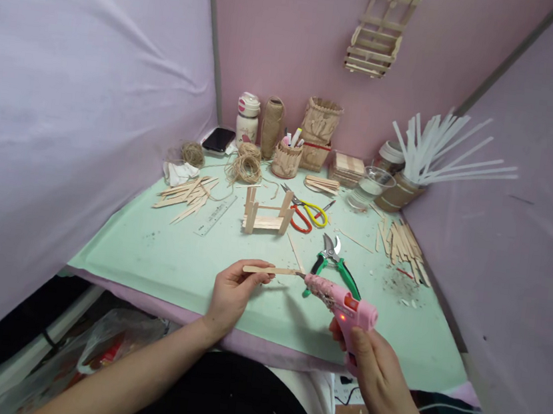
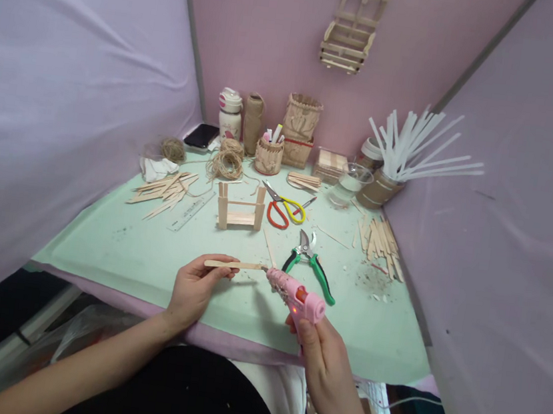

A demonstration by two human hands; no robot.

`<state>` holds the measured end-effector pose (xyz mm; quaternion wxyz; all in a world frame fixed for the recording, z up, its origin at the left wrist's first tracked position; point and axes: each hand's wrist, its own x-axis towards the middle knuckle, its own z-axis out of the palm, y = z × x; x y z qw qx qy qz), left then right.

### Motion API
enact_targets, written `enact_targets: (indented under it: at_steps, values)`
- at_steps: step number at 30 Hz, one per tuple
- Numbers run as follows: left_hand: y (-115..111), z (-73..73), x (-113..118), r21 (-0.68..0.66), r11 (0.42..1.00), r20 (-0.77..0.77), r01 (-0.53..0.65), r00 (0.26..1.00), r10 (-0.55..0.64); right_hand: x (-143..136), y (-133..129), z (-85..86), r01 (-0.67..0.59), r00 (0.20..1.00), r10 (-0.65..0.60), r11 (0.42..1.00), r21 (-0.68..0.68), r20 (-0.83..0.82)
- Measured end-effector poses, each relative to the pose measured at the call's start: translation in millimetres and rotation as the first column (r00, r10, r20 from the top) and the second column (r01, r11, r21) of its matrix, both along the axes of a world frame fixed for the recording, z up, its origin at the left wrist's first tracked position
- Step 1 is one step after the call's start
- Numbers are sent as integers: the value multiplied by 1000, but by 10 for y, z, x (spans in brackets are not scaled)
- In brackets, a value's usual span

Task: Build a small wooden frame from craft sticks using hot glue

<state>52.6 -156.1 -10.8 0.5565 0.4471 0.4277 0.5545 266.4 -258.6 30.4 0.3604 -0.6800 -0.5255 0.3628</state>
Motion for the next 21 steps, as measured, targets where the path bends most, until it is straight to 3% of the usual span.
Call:
enact_targets:
  at_steps: [21]
  values:
    - [-1,3,-2,-1,1000,-9,-3,1000,3,-28,25,93,7,983,-32,991,135,179]
